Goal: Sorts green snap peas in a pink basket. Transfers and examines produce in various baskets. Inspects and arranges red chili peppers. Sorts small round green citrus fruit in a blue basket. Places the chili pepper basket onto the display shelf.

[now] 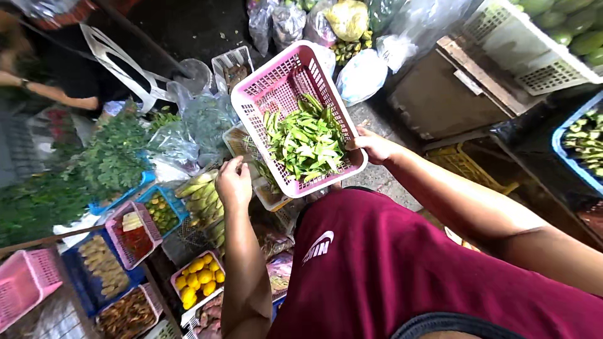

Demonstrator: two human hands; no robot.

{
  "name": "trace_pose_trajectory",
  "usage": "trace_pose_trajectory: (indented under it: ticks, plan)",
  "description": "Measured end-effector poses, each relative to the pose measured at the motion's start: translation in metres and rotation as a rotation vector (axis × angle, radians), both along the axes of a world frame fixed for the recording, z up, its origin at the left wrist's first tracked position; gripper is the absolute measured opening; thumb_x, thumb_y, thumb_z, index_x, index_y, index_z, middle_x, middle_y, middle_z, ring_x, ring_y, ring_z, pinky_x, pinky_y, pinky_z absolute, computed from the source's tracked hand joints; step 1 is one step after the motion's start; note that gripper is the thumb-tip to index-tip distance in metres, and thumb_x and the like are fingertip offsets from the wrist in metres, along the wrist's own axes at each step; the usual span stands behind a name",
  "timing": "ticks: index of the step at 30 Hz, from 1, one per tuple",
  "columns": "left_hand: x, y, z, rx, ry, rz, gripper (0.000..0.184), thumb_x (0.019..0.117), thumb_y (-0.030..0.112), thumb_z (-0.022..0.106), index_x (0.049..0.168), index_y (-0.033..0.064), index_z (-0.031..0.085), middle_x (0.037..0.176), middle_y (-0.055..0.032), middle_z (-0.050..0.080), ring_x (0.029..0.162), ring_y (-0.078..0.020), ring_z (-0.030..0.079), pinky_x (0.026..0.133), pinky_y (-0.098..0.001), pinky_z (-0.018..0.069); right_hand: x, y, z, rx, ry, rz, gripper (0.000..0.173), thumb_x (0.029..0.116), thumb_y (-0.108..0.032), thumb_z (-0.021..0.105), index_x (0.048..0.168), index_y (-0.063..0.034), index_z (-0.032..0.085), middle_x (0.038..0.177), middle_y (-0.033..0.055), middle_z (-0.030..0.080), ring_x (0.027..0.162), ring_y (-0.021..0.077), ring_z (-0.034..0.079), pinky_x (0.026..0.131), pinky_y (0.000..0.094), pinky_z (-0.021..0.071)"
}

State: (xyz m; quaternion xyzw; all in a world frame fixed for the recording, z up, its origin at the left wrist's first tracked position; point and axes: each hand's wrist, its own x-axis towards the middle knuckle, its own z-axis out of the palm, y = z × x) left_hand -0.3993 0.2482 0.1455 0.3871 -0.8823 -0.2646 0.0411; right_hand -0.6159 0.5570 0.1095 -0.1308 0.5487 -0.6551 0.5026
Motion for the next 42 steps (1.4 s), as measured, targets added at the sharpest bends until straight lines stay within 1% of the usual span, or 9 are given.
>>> trace_pose_trajectory:
  ticks: [4,8,10,15,19,24,28,31,42]
  plan:
    - [-0.008,0.034,0.031,-0.030,0.383,-0.373,0.024,0.0926,0.014,0.074,0.114,0.0040,0.074,0.118,-0.0116,0.070,0.111,-0.0213,0.067,0.098,-0.0424,0.0568,0.031,-0.007,-0.001,0.009,-0.016,-0.067,0.039,0.0791,-0.028,0.067,0.113,-0.0096,0.067,0.092,0.0054,0.075,0.080,0.0143,0.073,0.072,0.0369,0.0633]
    - [-0.047,0.075,0.023,-0.130,0.023,-1.029,0.076,0.0802,0.044,0.085,0.149,0.0273,0.056,0.162,-0.0114,0.042,0.153,-0.0360,0.032,0.123,-0.0623,0.0244,0.058,-0.011,0.007,0.004,-0.030,-0.093,0.031,0.0816,-0.027,0.064,0.108,-0.0107,0.066,0.089,0.0021,0.075,0.079,0.0117,0.073,0.072,0.0346,0.0629]
    - [-0.066,0.069,0.003,-0.190,-0.063,-1.141,0.081,0.0756,0.041,0.088,0.149,0.0296,0.056,0.164,-0.0125,0.039,0.153,-0.0380,0.030,0.122,-0.0646,0.0245,0.069,-0.015,0.006,-0.010,-0.038,-0.093,0.030,0.0833,-0.029,0.064,0.107,-0.0105,0.066,0.089,0.0025,0.075,0.079,0.0122,0.073,0.073,0.0352,0.0628]
    - [-0.110,0.024,-0.001,-0.056,0.101,-0.992,0.041,0.0873,0.005,0.071,0.128,0.0081,0.069,0.127,-0.0157,0.067,0.115,-0.0363,0.066,0.095,-0.0584,0.0558,0.095,-0.013,-0.006,-0.001,-0.078,-0.165,0.035,0.0824,-0.030,0.065,0.111,-0.0093,0.065,0.091,0.0038,0.074,0.081,0.0134,0.072,0.075,0.0364,0.0625]
    - [-0.132,0.009,0.029,0.000,-0.068,-0.798,0.054,0.0981,0.052,0.064,0.126,0.0065,0.068,0.128,-0.0161,0.066,0.120,-0.0350,0.063,0.103,-0.0614,0.0491,0.103,-0.008,-0.009,-0.021,-0.103,-0.186,0.031,0.0838,-0.029,0.064,0.109,-0.0113,0.065,0.089,0.0033,0.075,0.079,0.0129,0.073,0.073,0.0353,0.0628]
    - [-0.120,-0.003,0.050,-0.132,0.051,-0.717,0.053,0.0928,0.038,0.073,0.138,0.0125,0.063,0.140,-0.0123,0.061,0.133,-0.0316,0.055,0.112,-0.0559,0.0435,0.101,0.001,-0.010,-0.012,-0.114,-0.209,0.034,0.0843,-0.031,0.065,0.111,-0.0107,0.065,0.090,0.0048,0.075,0.079,0.0146,0.073,0.073,0.0368,0.0630]
    - [-0.075,0.020,0.053,-0.115,0.105,-1.020,0.030,0.0916,0.023,0.073,0.118,0.0089,0.074,0.125,-0.0123,0.069,0.125,-0.0328,0.061,0.107,-0.0563,0.0477,0.098,0.009,-0.017,-0.028,-0.095,-0.237,0.027,0.0854,-0.028,0.061,0.106,-0.0114,0.068,0.086,0.0051,0.074,0.073,0.0139,0.072,0.068,0.0361,0.0626]
    - [-0.055,0.045,0.034,-0.188,-0.175,-1.197,0.057,0.0807,0.032,0.086,0.134,0.0215,0.068,0.148,-0.0073,0.056,0.144,-0.0320,0.045,0.118,-0.0612,0.0334,0.085,0.016,-0.021,-0.022,-0.099,-0.195,0.029,0.0850,-0.031,0.064,0.106,-0.0110,0.068,0.087,0.0056,0.074,0.076,0.0150,0.073,0.070,0.0378,0.0624]
    - [-0.140,0.071,0.032,-0.184,-0.080,-0.654,0.064,0.0924,0.036,0.074,0.151,0.0221,0.053,0.165,-0.0126,0.036,0.148,-0.0378,0.037,0.117,-0.0615,0.0336,0.008,0.035,0.000,0.037,-0.059,-0.019,0.033,0.0829,-0.030,0.064,0.108,-0.0096,0.066,0.089,0.0044,0.075,0.079,0.0138,0.073,0.072,0.0361,0.0630]
